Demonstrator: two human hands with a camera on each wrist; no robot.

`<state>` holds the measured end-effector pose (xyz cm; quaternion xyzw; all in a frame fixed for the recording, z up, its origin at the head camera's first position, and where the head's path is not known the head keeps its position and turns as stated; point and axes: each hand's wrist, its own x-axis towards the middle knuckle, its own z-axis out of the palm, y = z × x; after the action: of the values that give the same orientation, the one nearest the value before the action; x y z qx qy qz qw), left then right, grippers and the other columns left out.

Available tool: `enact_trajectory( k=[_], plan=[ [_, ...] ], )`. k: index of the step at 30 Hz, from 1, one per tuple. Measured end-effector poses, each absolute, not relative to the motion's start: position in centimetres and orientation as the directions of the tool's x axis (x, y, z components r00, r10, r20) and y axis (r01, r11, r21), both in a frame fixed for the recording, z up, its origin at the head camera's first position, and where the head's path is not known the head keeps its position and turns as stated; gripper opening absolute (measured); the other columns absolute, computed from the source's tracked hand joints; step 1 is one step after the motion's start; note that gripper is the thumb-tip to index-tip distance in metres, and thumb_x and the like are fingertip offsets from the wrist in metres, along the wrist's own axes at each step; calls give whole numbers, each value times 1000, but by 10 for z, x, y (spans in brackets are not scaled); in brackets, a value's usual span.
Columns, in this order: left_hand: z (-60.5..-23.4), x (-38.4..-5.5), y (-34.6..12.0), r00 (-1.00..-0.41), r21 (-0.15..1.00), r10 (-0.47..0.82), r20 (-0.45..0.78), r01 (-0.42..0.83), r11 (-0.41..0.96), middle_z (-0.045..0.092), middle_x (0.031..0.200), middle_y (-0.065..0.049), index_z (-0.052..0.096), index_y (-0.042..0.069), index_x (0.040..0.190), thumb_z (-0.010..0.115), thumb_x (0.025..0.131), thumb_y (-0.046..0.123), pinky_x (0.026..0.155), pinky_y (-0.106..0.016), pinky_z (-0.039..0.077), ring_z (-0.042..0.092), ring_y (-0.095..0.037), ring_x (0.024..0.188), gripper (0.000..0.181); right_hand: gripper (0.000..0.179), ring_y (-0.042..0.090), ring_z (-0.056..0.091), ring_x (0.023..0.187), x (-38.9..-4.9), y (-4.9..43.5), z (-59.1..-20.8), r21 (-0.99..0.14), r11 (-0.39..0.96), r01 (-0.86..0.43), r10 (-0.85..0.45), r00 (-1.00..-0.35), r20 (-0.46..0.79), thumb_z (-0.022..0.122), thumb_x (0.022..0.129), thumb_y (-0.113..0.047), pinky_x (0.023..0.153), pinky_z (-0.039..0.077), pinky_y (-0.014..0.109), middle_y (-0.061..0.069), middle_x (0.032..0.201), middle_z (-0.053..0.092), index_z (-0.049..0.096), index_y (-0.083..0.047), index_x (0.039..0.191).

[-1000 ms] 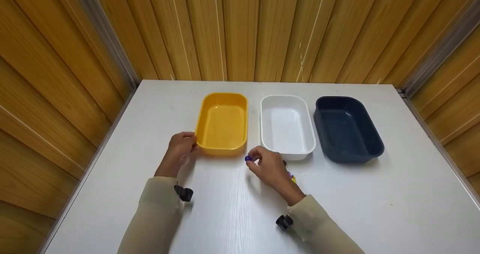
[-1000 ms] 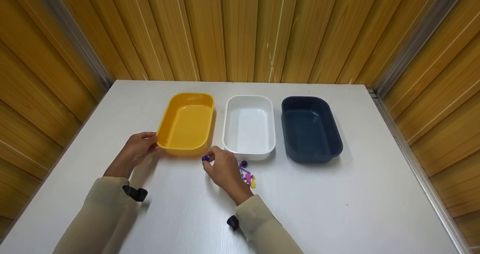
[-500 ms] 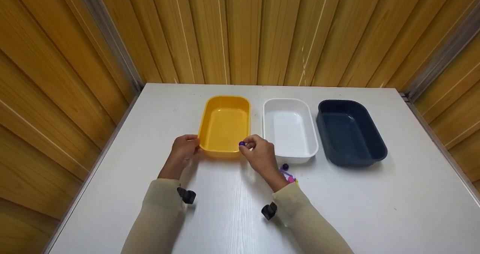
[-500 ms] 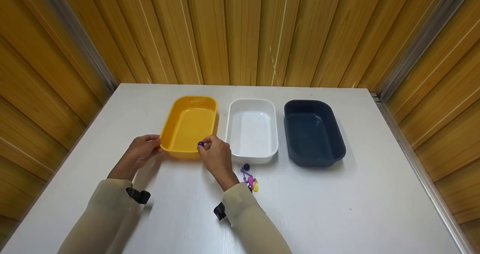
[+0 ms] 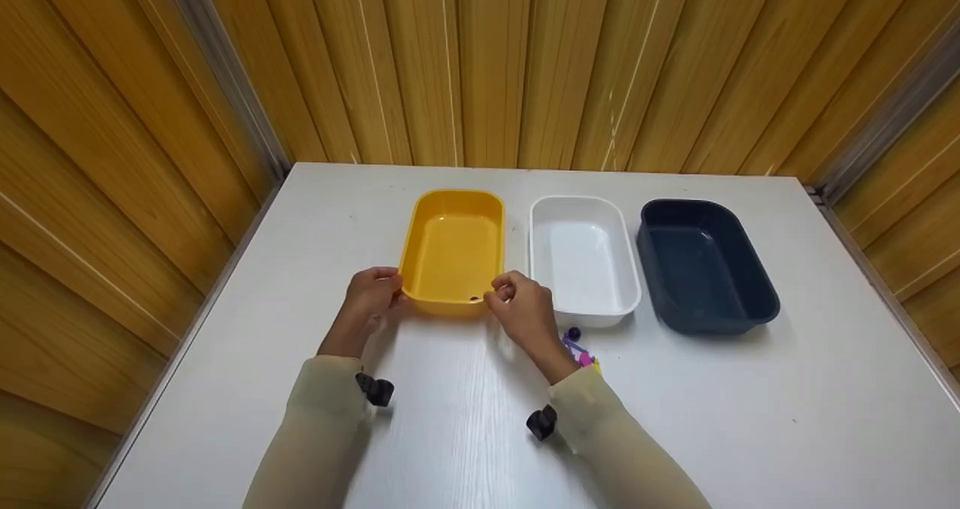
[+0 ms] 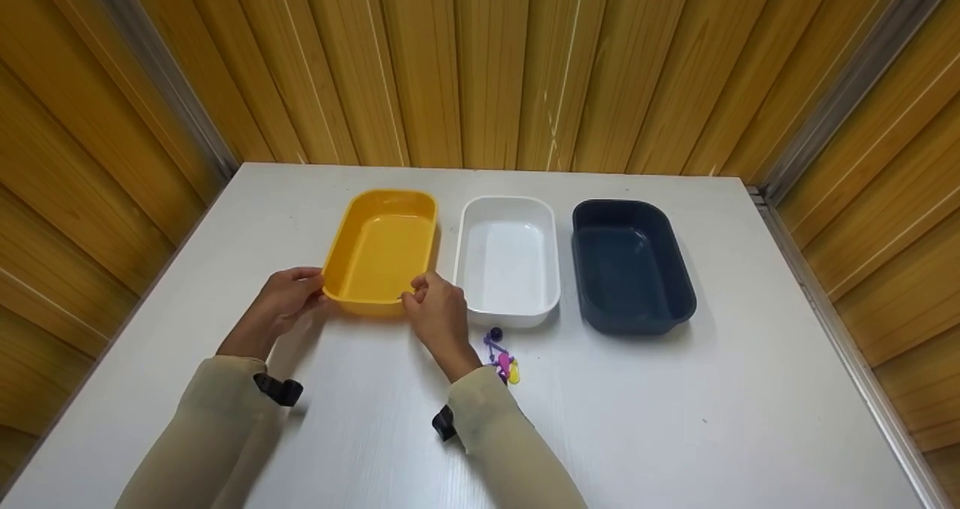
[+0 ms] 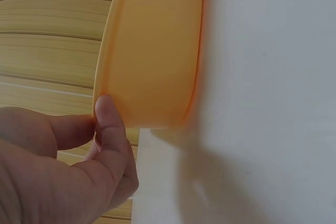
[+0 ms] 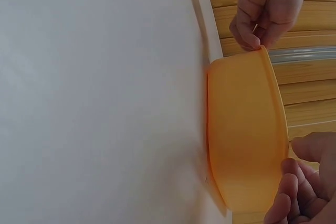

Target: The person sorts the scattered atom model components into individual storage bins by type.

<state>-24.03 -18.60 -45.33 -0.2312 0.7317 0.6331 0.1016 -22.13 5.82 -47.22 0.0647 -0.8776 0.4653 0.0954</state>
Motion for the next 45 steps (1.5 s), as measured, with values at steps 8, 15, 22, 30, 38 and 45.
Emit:
enact_trajectory(
  k=[8,15,22,30,38,45],
  plan=[
    [-453,-241,-184,-860,863,-216,-462,-492,116,63,127,-17,56,3,138,53,102,9,94,-31,58,64,-13,85,36,11,10,55,67,-209,68,-470,-821,544,-175,-4,-979,206,76,87,-17,59,45,20,2,76,69,73,-9,95],
    [-453,-241,-186,-865,866,-209,-456,-485,121,61,128,-17,55,2,139,53,102,10,94,-30,58,63,-15,90,37,8,9,56,66,-195,88,-465,-810,562,-169,21,-976,218,75,87,-16,62,46,22,0,74,69,75,-11,92],
    [-452,-242,-187,-864,862,-204,-461,-490,128,61,130,-16,55,3,139,53,102,11,93,-28,57,63,-18,96,38,11,13,58,69,-181,117,-460,-842,533,-83,69,-988,141,75,89,-20,62,48,21,0,79,70,75,-12,97],
    [-454,-242,-186,-871,877,-198,-451,-473,82,60,129,-17,54,0,140,53,102,8,79,-20,58,62,-12,86,39,15,15,59,73,-169,151,-470,-854,519,39,138,-990,38,74,91,-22,64,49,21,5,84,70,74,-10,100],
    [-455,-241,-187,-849,852,-206,-487,-514,105,59,131,-15,55,4,140,53,104,12,97,-29,56,62,-16,92,37,19,16,58,77,-155,177,-484,-812,574,105,169,-986,-8,74,91,-24,65,48,22,5,87,70,75,-9,102],
    [-452,-240,-188,-857,860,-196,-477,-501,96,59,124,-13,53,2,141,54,103,13,96,-29,56,61,-11,82,39,17,12,56,74,-138,185,-489,-787,604,127,140,-989,-52,77,87,-25,62,45,23,1,80,68,74,-12,98]
  ],
)
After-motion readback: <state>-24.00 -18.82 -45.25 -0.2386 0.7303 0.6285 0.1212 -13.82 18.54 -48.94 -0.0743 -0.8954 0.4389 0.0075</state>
